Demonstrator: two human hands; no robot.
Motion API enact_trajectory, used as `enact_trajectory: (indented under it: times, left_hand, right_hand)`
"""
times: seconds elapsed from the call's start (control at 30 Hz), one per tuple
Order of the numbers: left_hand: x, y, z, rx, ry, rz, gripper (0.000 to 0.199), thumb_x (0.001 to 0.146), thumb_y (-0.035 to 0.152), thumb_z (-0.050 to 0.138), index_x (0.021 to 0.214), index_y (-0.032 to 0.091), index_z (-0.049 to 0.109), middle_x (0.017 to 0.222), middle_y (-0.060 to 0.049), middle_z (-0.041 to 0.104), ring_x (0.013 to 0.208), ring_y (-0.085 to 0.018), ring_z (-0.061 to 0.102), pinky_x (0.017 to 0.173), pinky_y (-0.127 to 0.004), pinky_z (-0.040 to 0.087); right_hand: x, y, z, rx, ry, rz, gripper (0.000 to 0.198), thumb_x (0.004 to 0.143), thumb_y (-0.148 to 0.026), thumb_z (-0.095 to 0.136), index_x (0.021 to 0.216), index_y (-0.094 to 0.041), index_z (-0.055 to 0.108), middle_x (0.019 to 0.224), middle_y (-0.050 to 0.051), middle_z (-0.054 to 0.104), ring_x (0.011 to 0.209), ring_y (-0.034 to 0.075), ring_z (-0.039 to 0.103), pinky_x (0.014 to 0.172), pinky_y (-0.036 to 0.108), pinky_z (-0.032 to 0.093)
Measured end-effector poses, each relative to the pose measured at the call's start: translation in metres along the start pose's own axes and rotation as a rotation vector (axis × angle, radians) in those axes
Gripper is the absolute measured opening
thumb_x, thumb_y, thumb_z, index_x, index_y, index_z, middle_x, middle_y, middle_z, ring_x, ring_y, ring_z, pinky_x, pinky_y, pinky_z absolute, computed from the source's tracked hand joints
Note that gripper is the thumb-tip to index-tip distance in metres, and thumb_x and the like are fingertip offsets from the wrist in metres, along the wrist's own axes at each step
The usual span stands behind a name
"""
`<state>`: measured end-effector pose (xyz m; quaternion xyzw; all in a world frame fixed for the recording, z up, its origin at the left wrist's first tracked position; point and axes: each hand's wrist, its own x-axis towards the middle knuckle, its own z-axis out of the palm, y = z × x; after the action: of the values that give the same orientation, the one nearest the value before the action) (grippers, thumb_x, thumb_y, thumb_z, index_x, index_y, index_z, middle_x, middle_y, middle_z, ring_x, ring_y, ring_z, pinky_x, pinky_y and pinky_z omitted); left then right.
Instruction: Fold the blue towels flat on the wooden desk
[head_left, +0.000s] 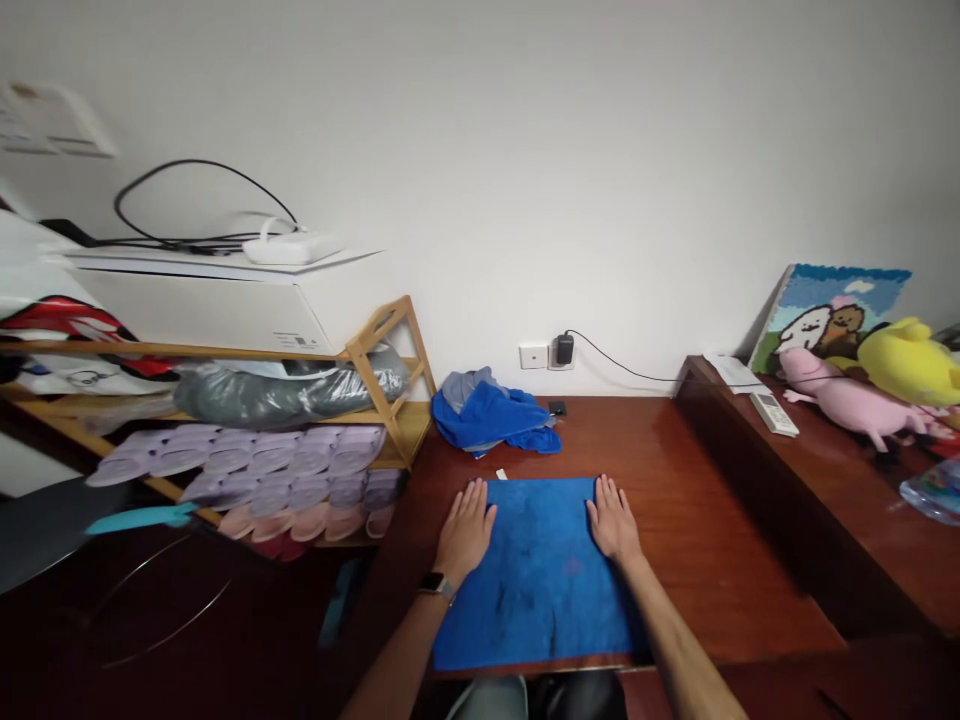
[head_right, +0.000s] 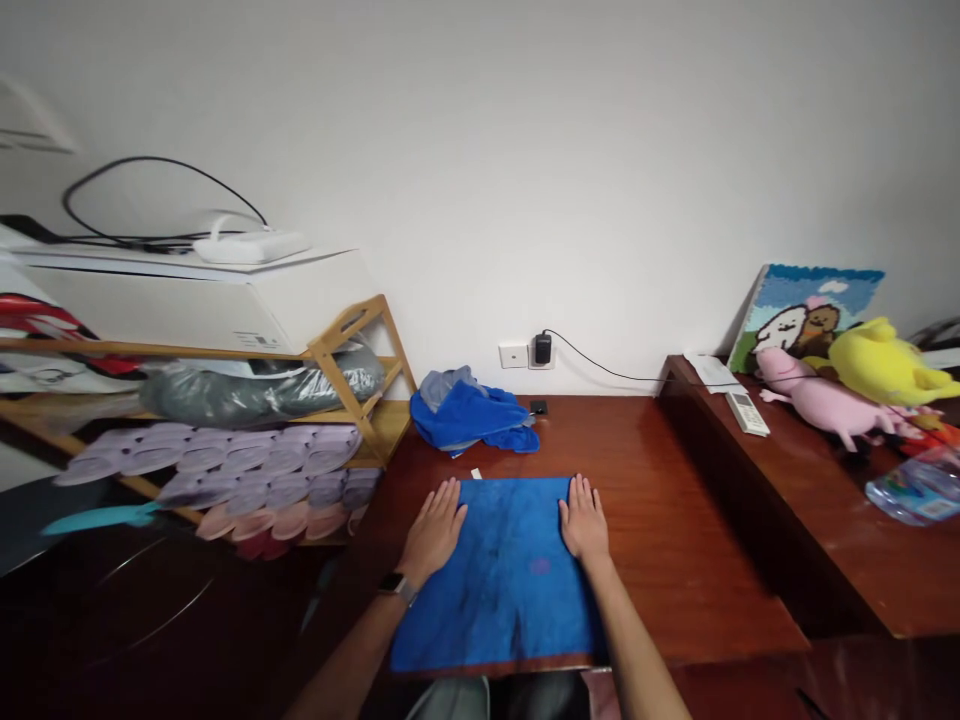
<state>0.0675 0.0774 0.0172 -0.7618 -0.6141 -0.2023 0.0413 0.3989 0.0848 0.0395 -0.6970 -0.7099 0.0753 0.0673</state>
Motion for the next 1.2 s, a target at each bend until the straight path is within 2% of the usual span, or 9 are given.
enact_trajectory:
  times: [0.13,0.23,0.3,0.53,0.67,0.8,0.9,1.07,1.2]
  left_hand:
    - [-0.033,0.07,-0.005,-0.035,0.01,0.199,0.06,0.114,0.04,0.029,0.17,0.02,0.032,0.172,-0.008,0.037,0.161,-0.024,0.035,0.132,-0.048,0.034]
    - [-0.063,0.092,0.001,-0.036,-0.048,0.269,0.058,0.114,0.04,0.031,0.168,0.021,0.036,0.171,-0.006,0.041,0.158,-0.022,0.04,0.13,-0.046,0.039]
    - [-0.077,0.079,0.001,-0.014,-0.079,0.246,0.057,0.114,0.042,0.031,0.166,0.021,0.042,0.168,-0.007,0.044,0.157,-0.023,0.044,0.128,-0.048,0.041]
    - [-0.107,-0.025,-0.031,0.068,-0.146,0.038,0.058,0.112,0.041,0.031,0.165,0.023,0.045,0.169,-0.006,0.043,0.158,-0.025,0.042,0.131,-0.05,0.037]
    - [-0.109,-0.045,-0.051,0.102,-0.212,-0.015,0.061,0.11,0.037,0.027,0.165,0.015,0.044,0.17,-0.007,0.04,0.159,-0.024,0.038,0.134,-0.047,0.032]
    - [-0.092,-0.052,-0.061,0.162,-0.161,-0.099,0.062,0.108,0.034,0.027,0.161,0.011,0.05,0.169,-0.012,0.043,0.159,-0.027,0.039,0.133,-0.047,0.031]
    - [-0.083,-0.064,-0.06,0.198,-0.153,-0.126,0.061,0.106,0.031,0.031,0.158,0.012,0.054,0.167,-0.013,0.045,0.158,-0.028,0.04,0.132,-0.047,0.033]
    - [-0.088,-0.08,-0.049,0.226,-0.138,-0.088,0.058,0.103,0.025,0.033,0.153,0.021,0.062,0.165,-0.008,0.048,0.155,-0.026,0.045,0.13,-0.048,0.036]
    - [-0.092,-0.084,-0.042,0.247,-0.047,-0.061,0.059,0.101,0.024,0.031,0.146,0.024,0.069,0.161,-0.004,0.054,0.152,-0.024,0.05,0.128,-0.046,0.04]
  right_hand:
    - [-0.049,-0.059,0.018,0.06,0.129,-0.134,0.066,0.112,-0.036,0.019,0.169,-0.005,0.028,0.175,0.011,0.015,0.165,0.027,0.014,0.136,0.047,0.013]
    - [-0.086,-0.086,0.039,0.105,0.102,-0.188,0.063,0.112,-0.037,0.021,0.168,-0.011,0.035,0.174,0.009,0.021,0.164,0.026,0.018,0.135,0.047,0.017]
    - [-0.099,-0.084,0.044,0.092,0.065,-0.16,0.064,0.112,-0.039,0.021,0.168,-0.01,0.035,0.174,0.009,0.021,0.164,0.027,0.019,0.135,0.048,0.017]
    - [-0.095,-0.021,0.027,-0.017,0.013,-0.039,0.066,0.111,-0.043,0.024,0.17,-0.012,0.027,0.175,0.007,0.014,0.165,0.027,0.015,0.135,0.05,0.015]
    - [-0.086,0.026,0.013,-0.09,-0.019,0.023,0.066,0.111,-0.043,0.023,0.17,-0.014,0.024,0.175,0.006,0.013,0.165,0.025,0.015,0.135,0.047,0.014]
    - [-0.078,0.065,-0.018,-0.123,-0.103,0.06,0.066,0.11,-0.042,0.025,0.171,-0.016,0.025,0.176,0.005,0.017,0.165,0.024,0.016,0.135,0.045,0.015]
    - [-0.089,0.059,-0.025,-0.091,-0.028,0.102,0.063,0.111,-0.042,0.025,0.17,-0.019,0.032,0.176,0.007,0.018,0.164,0.028,0.017,0.134,0.049,0.018]
    - [-0.13,0.019,0.017,0.052,0.078,-0.085,0.063,0.108,-0.07,0.028,0.165,-0.044,0.037,0.175,-0.004,0.019,0.164,0.032,0.017,0.132,0.061,0.019]
    - [-0.131,0.032,0.032,0.036,0.086,-0.083,0.064,0.107,-0.072,0.032,0.166,-0.047,0.033,0.175,-0.006,0.02,0.164,0.033,0.016,0.132,0.064,0.016]
